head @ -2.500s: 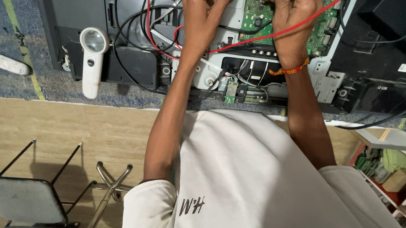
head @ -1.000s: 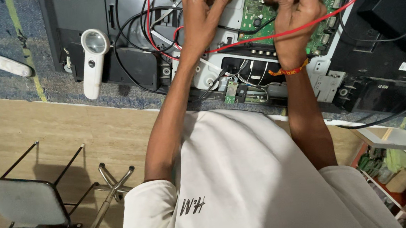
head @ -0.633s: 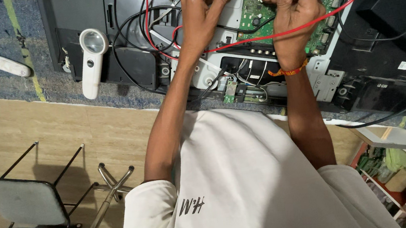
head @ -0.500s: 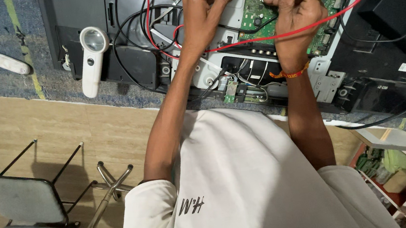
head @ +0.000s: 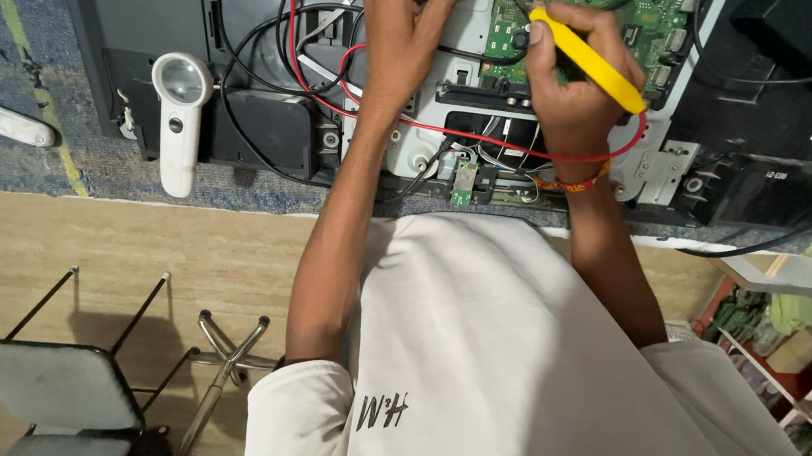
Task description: The person tests a television mainboard on a workbench. They hold a magnifier over the board while probing components with a yellow multimeter probe, reposition the board, and continue probing different points on the circuit board with both multimeter leads.
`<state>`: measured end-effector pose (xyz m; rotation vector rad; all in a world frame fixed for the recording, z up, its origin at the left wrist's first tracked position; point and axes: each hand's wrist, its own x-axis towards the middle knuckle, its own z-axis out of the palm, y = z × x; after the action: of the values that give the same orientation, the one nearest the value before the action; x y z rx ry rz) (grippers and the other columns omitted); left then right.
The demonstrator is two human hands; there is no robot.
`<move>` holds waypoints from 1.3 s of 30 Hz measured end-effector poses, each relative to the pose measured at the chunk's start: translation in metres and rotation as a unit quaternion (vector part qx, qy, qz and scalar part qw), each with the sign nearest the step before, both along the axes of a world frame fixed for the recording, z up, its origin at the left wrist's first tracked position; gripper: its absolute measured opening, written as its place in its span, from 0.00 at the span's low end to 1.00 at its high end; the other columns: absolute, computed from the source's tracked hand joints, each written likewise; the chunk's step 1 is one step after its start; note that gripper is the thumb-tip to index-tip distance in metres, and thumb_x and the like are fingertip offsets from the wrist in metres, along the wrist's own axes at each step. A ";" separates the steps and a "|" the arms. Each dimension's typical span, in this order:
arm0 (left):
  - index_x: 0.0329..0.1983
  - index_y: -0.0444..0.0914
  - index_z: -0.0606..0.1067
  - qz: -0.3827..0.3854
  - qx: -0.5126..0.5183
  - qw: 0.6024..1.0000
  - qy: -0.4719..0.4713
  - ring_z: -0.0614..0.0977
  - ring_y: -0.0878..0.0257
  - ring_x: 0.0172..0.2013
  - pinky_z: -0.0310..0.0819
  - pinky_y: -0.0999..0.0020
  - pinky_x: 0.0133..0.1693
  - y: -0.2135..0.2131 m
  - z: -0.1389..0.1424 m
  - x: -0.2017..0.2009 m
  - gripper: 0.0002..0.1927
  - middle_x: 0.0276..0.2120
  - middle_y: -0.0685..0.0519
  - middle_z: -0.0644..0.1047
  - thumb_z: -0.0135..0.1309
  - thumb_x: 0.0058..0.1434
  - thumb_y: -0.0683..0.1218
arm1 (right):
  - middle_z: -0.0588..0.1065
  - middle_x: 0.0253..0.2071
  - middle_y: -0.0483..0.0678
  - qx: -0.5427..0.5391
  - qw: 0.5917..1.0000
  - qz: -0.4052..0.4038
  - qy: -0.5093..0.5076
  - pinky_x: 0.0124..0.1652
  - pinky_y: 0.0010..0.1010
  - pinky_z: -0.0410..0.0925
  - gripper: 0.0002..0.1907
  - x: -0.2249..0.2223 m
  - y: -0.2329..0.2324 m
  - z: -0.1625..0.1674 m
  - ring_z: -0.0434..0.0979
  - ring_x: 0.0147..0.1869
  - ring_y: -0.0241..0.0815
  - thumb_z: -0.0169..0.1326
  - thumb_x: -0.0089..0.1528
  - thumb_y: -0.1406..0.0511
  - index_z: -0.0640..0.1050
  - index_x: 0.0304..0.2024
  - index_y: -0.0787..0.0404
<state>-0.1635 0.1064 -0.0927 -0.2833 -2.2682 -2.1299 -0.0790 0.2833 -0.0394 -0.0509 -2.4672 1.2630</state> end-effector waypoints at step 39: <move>0.41 0.30 0.77 0.005 -0.014 1.000 -0.019 0.82 0.71 0.32 0.78 0.73 0.36 0.002 0.004 0.001 0.11 0.30 0.52 0.84 0.55 0.73 0.45 | 0.84 0.47 0.53 0.027 1.000 0.004 -0.010 0.48 0.29 0.76 0.07 0.002 0.000 -0.003 0.86 0.46 0.42 0.64 0.71 0.72 0.78 0.48 0.67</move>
<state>-0.1626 0.1080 -0.0892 -0.2320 -2.3156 -2.1191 -0.0774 0.2832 -0.0429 -0.0402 -2.5199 1.2028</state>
